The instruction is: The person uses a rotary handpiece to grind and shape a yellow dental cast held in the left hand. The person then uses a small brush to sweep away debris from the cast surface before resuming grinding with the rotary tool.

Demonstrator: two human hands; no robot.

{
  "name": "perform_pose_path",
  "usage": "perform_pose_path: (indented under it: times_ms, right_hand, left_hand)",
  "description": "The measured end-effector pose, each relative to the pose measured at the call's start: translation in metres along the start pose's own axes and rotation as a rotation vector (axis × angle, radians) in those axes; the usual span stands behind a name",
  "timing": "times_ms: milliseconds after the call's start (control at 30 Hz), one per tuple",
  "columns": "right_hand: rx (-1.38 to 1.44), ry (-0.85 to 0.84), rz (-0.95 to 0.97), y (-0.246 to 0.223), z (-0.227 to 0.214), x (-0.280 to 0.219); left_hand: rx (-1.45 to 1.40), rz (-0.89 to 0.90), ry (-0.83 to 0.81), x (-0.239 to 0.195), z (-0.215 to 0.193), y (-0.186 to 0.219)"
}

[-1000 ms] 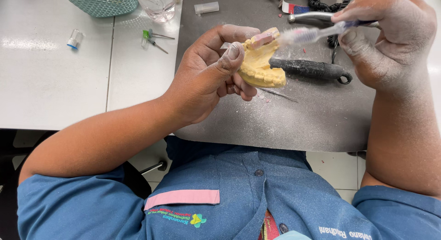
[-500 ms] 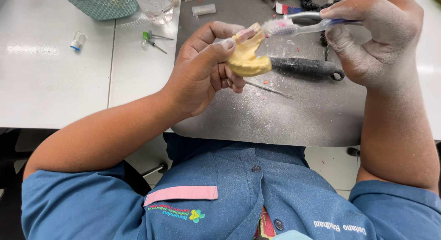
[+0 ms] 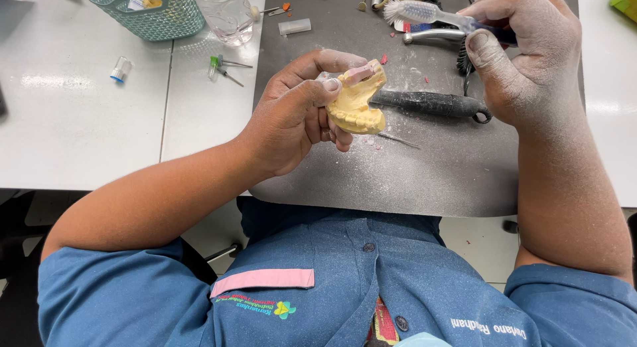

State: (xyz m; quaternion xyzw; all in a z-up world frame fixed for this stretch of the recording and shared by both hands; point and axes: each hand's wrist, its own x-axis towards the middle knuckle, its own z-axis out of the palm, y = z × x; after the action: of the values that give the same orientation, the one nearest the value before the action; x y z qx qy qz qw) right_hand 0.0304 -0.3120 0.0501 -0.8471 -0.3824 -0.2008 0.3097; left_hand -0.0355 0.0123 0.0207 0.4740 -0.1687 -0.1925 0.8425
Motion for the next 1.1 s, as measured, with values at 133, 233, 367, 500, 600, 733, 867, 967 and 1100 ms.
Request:
perform_pose_path:
  times_ms: [133, 233, 367, 500, 600, 733, 867, 967, 1100]
  right_hand:
    - [0.014, -0.002, 0.021, 0.000, 0.000, -0.001]
    - [0.017, 0.000, 0.005, 0.000, 0.001, -0.001]
    - [-0.012, -0.008, -0.004, -0.002, 0.001, 0.000]
    - [0.024, -0.007, 0.023, -0.009, 0.006, 0.010]
    - [0.051, 0.000, 0.065, -0.008, 0.002, 0.014]
    - [0.026, -0.042, -0.006, -0.005, 0.006, 0.018]
    - [-0.096, -0.150, 0.090, -0.011, 0.014, 0.025]
    - [-0.071, -0.173, 0.187, -0.011, 0.016, 0.027]
    - [-0.046, -0.162, 0.146, -0.003, 0.021, 0.030]
  left_hand:
    - [0.019, -0.009, 0.016, 0.001, 0.001, 0.002]
    - [0.032, -0.011, 0.018, 0.002, 0.003, 0.002]
    - [0.047, -0.019, 0.021, 0.002, 0.003, 0.003]
    - [0.064, 0.000, 0.046, -0.001, 0.005, 0.003]
    - [0.177, 0.002, 0.102, 0.001, 0.003, 0.004]
    - [0.814, 0.208, 0.136, 0.010, -0.011, 0.009]
    - [0.876, 0.359, 0.158, 0.023, -0.024, 0.008]
    - [0.437, 0.251, 0.179, 0.027, -0.027, 0.002]
    - [0.176, 0.075, 0.289, 0.027, -0.025, 0.006]
